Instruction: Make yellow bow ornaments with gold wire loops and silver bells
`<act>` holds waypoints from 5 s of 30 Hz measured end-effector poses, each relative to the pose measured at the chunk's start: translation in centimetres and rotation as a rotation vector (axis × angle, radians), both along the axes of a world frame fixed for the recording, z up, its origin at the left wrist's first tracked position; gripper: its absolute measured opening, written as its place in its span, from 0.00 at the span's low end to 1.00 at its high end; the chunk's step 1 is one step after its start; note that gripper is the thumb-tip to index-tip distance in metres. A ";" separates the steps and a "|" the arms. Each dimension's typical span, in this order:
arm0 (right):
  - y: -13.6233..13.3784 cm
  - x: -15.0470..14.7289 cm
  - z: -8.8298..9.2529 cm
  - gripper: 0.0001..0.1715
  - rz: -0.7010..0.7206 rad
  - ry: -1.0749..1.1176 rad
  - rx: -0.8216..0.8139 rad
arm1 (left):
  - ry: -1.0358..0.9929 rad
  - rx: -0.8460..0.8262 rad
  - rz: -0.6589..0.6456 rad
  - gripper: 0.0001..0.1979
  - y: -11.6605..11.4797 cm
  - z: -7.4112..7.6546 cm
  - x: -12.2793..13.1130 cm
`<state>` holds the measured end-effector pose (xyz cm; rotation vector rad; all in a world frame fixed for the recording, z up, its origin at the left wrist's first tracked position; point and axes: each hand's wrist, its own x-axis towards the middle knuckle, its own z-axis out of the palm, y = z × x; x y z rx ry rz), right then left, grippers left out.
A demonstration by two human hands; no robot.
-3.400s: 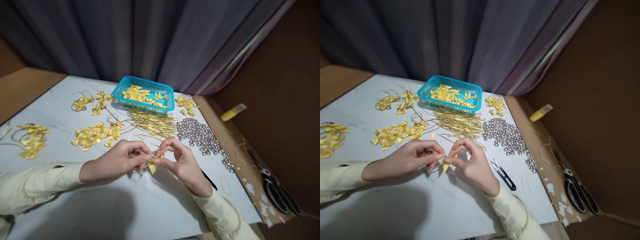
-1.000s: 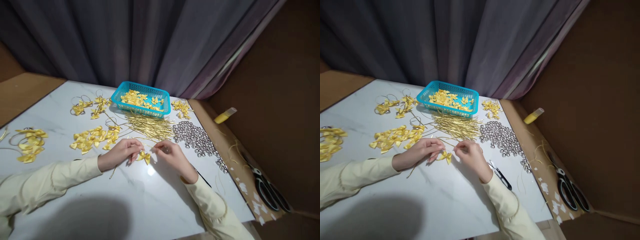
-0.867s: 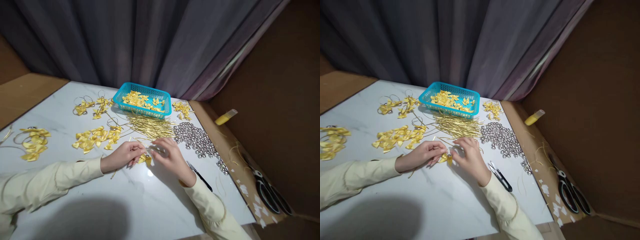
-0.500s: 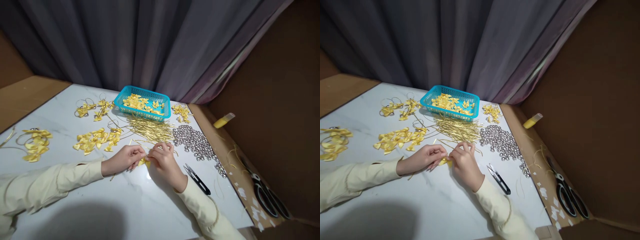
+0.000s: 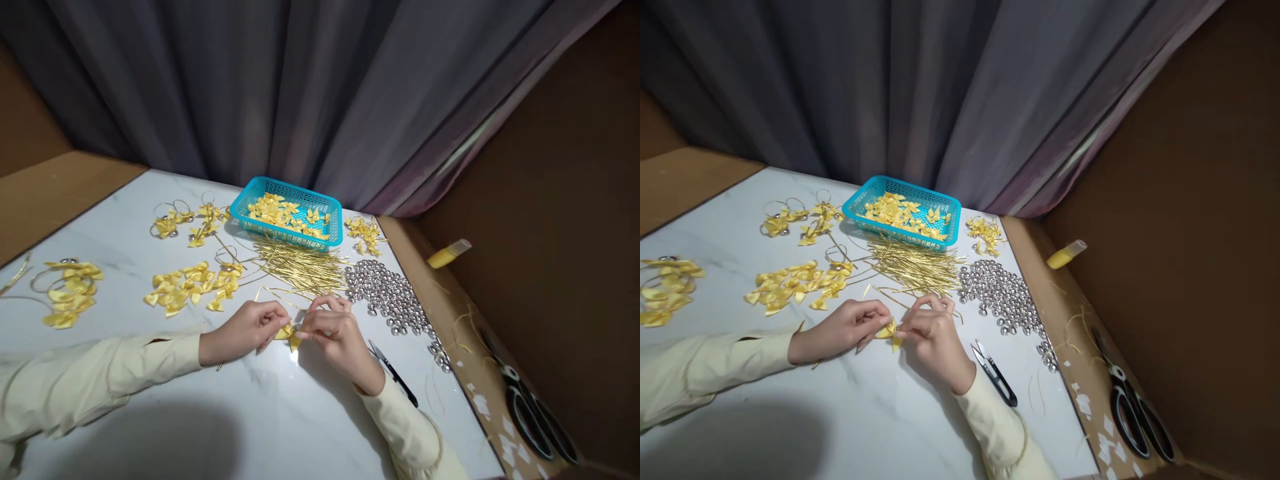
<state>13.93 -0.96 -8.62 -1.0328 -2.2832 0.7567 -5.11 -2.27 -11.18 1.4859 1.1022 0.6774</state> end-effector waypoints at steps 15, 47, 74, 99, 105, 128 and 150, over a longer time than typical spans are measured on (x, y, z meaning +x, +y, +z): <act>0.5 0.5 0.1 0.11 0.156 0.149 -0.424 | 0.177 0.823 -0.002 0.10 -0.7 -0.9 -0.7; -0.6 -2.0 -1.3 0.19 0.093 0.591 -1.334 | 0.271 1.331 -0.411 0.13 0.0 -1.3 -1.9; -1.4 -2.2 -0.8 0.13 -0.154 0.822 -1.149 | 0.337 1.293 -0.385 0.11 0.1 -1.2 -1.8; -1.4 -2.3 -0.7 0.13 -0.093 0.831 -1.167 | 0.275 1.279 -0.414 0.12 0.1 -0.8 -1.7; -1.4 -2.2 -0.8 0.12 -0.081 0.859 -1.159 | 0.294 1.258 -0.402 0.10 -0.1 -1.1 -1.7; -1.6 -2.5 -1.2 0.12 -0.150 0.977 -1.024 | 0.237 1.112 0.005 0.05 -0.1 -0.2 -1.1; -1.5 -2.2 -1.5 0.12 -0.095 0.952 -1.029 | 0.183 0.692 -0.167 0.08 -1.3 -0.1 -1.1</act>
